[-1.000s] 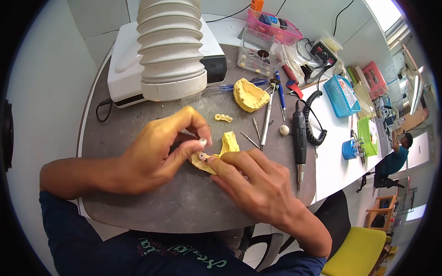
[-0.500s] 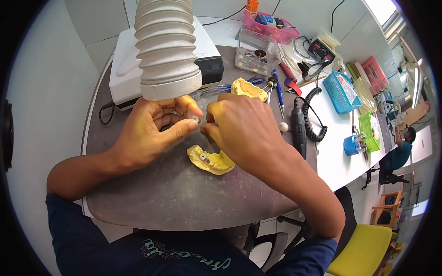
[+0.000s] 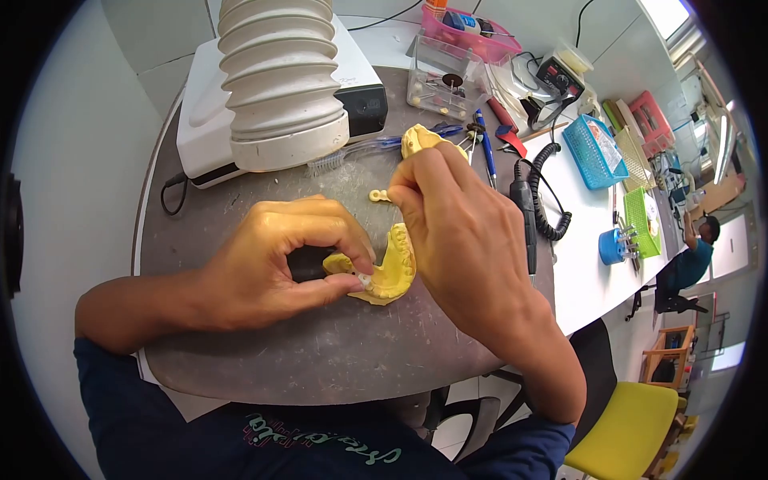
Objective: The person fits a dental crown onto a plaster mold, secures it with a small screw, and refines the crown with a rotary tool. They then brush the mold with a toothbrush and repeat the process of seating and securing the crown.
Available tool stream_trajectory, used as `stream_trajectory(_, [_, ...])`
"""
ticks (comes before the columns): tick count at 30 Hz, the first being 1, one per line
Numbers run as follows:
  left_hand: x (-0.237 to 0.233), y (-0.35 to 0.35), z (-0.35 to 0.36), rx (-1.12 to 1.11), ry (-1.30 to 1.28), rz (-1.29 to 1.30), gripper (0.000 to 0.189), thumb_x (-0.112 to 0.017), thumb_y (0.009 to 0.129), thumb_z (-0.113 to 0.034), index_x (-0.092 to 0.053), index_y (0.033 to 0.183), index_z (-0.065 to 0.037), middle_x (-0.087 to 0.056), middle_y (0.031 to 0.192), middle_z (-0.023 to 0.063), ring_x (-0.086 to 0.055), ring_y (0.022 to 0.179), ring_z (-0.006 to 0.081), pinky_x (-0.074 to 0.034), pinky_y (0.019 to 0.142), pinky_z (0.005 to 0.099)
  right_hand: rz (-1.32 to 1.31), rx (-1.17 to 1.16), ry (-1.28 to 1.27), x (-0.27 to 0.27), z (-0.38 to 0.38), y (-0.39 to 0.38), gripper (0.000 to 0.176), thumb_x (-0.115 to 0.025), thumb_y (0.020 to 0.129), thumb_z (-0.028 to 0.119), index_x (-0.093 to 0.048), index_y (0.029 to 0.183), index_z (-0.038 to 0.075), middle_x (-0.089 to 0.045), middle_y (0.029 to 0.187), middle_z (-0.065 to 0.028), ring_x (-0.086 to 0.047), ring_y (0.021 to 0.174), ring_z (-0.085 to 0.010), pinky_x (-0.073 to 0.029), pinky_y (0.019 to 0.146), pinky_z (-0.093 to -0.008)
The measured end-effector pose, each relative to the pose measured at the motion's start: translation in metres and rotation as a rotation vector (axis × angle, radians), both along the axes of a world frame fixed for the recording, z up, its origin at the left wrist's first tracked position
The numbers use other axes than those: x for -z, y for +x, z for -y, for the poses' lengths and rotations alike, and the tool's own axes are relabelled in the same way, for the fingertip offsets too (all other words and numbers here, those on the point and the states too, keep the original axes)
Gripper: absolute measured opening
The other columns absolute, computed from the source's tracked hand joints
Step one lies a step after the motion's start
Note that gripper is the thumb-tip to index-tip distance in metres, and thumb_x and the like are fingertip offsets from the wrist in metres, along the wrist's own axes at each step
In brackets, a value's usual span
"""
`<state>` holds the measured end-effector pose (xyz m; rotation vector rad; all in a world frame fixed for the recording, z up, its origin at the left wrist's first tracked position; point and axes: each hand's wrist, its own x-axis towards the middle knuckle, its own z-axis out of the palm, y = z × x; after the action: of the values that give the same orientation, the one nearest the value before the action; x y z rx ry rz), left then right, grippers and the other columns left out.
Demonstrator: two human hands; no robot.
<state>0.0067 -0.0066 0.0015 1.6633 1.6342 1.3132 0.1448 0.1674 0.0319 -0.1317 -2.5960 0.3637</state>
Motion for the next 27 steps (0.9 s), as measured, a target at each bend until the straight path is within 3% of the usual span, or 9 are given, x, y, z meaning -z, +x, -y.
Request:
stream_trajectory(1, [0.001,0.001,0.0,0.003,-0.008,-0.027,0.014,-0.078,0.084,-0.003,-0.073,0.097,-0.001,-0.073,0.101,0.0104,-0.07,0.098,0.0251,-0.055,0.087,0.0357,-0.042,-0.015,0.011,-0.001,-0.001,0.006,0.01,-0.069,0.096,0.006,-0.06,0.097,0.002,-0.062,0.088,-0.0123,-0.065,0.07,-0.0317,-0.051,0.063,-0.0392])
stream_trajectory(5, [0.004,0.002,0.0,0.007,-0.031,-0.07,0.017,-0.079,0.082,-0.002,-0.073,0.098,-0.002,-0.073,0.103,0.0105,-0.069,0.099,0.026,-0.055,0.087,0.0366,-0.091,-0.004,-0.039,-0.009,0.002,0.028,0.01,-0.072,0.093,0.002,-0.063,0.096,0.0,-0.063,0.086,-0.0103,-0.063,0.066,-0.0222,-0.05,0.058,-0.0326])
stream_trajectory(8, [0.003,0.001,-0.001,0.022,-0.056,-0.069,0.018,-0.079,0.082,-0.002,-0.073,0.099,-0.002,-0.073,0.103,0.0107,-0.069,0.098,0.0257,-0.055,0.086,0.0363,-0.13,-0.019,-0.06,-0.01,0.003,0.037,0.01,-0.073,0.093,0.002,-0.064,0.095,-0.001,-0.065,0.086,-0.0096,-0.063,0.068,-0.02,-0.051,0.059,-0.0308])
stream_trajectory(15, [-0.001,0.002,-0.001,0.005,-0.143,0.06,0.022,-0.078,0.08,-0.003,-0.071,0.101,-0.001,-0.072,0.101,0.0105,-0.07,0.096,0.026,-0.054,0.086,0.0353,-0.066,-0.161,-0.234,-0.004,0.013,0.041,0.01,-0.077,0.089,0.002,-0.068,0.093,0.0,-0.066,0.084,-0.0101,-0.065,0.069,-0.0215,-0.052,0.06,-0.0317])
stream_trajectory(19, [0.005,0.0,-0.002,0.032,-0.093,-0.001,0.023,-0.077,0.079,-0.003,-0.069,0.1,0.0,-0.071,0.101,0.0112,-0.07,0.095,0.026,-0.054,0.085,0.0354,-0.027,-0.179,-0.244,0.007,0.019,0.037,0.013,-0.08,0.085,0.006,-0.071,0.093,0.002,-0.065,0.082,-0.0103,-0.065,0.069,-0.0262,-0.051,0.06,-0.0357])
stream_trajectory(27, [0.012,0.005,-0.003,-0.013,-0.049,-0.053,0.021,-0.078,0.079,-0.004,-0.067,0.096,0.0,-0.069,0.102,0.0118,-0.069,0.095,0.0271,-0.055,0.084,0.0359,0.036,-0.175,-0.206,0.016,0.021,0.035,0.017,-0.084,0.081,0.01,-0.073,0.094,0.004,-0.066,0.082,-0.0081,-0.065,0.07,-0.0258,-0.051,0.061,-0.0369])
